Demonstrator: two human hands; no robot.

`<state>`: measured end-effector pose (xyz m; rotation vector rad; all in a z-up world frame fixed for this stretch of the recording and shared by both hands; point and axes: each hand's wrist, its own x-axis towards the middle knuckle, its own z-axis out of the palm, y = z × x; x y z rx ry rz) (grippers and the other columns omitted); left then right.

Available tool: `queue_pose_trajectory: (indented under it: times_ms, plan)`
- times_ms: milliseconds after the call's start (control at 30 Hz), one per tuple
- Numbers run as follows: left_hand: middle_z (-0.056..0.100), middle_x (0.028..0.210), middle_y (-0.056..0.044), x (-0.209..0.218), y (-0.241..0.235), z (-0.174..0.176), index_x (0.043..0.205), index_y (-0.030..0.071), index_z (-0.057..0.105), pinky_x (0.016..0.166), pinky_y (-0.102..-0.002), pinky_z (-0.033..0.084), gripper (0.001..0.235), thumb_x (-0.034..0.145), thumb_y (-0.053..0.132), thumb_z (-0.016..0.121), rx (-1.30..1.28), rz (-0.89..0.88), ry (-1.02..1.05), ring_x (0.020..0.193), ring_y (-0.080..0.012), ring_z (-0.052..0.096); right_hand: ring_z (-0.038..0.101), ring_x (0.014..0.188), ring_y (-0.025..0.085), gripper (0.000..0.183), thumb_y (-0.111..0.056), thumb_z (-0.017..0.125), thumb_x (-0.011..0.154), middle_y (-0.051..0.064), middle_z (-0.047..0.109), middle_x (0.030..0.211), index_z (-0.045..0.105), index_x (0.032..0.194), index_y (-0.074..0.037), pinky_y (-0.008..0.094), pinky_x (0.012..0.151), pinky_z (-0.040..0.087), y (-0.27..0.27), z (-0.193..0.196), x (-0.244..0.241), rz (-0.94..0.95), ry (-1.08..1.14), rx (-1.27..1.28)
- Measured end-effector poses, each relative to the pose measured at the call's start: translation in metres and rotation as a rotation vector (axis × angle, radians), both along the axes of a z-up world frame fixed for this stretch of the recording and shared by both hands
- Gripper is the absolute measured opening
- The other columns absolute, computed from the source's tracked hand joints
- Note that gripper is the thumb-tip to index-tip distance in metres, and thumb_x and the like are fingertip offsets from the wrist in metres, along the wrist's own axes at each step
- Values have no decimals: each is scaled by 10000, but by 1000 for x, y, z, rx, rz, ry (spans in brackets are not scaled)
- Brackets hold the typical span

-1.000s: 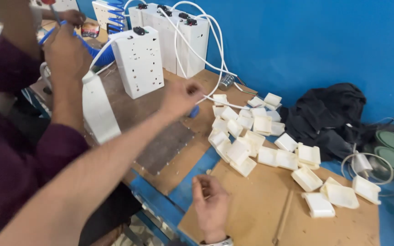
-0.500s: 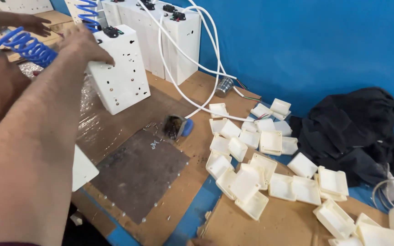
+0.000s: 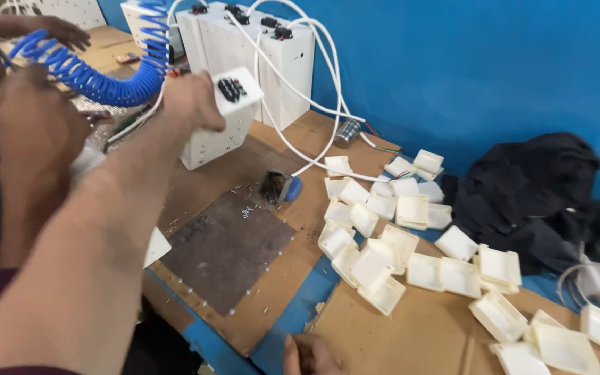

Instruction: The person assembles a white electrical box by attaching a plastic cover to its base using a screwdriver. They align the cover, insert screws, and tighten them to secure the component.

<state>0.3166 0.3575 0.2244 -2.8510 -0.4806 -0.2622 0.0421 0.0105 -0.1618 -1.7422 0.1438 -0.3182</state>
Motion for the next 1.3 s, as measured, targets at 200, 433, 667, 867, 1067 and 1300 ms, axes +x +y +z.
queue_pose_trajectory:
  times_ms: [200,433,667,867,1067,1300]
  plan:
    - [675,1156,-191,-47,-41,-11,1265,7,534,859,-466,576,754,650,343,810,-16,-94,-209,1016,-353,714,706,458,89,141,-193,827,780,49,764,551,786,835,-70,264,480,570,7,127,0,77,23,-42]
    - [655,1120,-170,-100,-95,54,1217,27,533,791,-540,523,753,624,340,875,85,-457,-566,979,-384,678,771,591,149,165,-218,773,826,78,781,672,764,874,-61,305,589,611,2,148,-2,184,-73,-110]
    - [626,1128,-176,-252,-200,89,1272,6,507,830,-520,488,868,572,303,926,32,-815,-928,999,-359,644,716,692,243,172,-204,789,878,113,750,825,744,943,-51,398,650,582,-25,125,32,407,73,177]
    - [646,1266,-130,-370,-267,63,1317,29,540,861,-472,422,716,731,229,899,-182,-1163,-792,1111,-297,604,625,1072,348,591,-503,427,1121,195,632,1404,545,1460,-33,499,924,521,-152,331,-32,1205,-67,1513]
    - [602,1455,-125,-412,-318,5,1438,59,501,1098,-498,380,635,860,74,765,-315,-1424,-578,1361,-284,559,624,1128,442,852,-645,437,1079,317,591,1370,475,1524,80,536,919,511,-244,314,-89,1048,-163,1273]
    - [536,1516,-96,-445,-331,-25,1490,109,470,1227,-551,344,654,900,73,750,-414,-1523,-552,1435,-286,510,648,1117,415,839,-645,449,1054,297,615,1362,482,1534,42,518,921,515,-443,92,-114,616,2,1102]
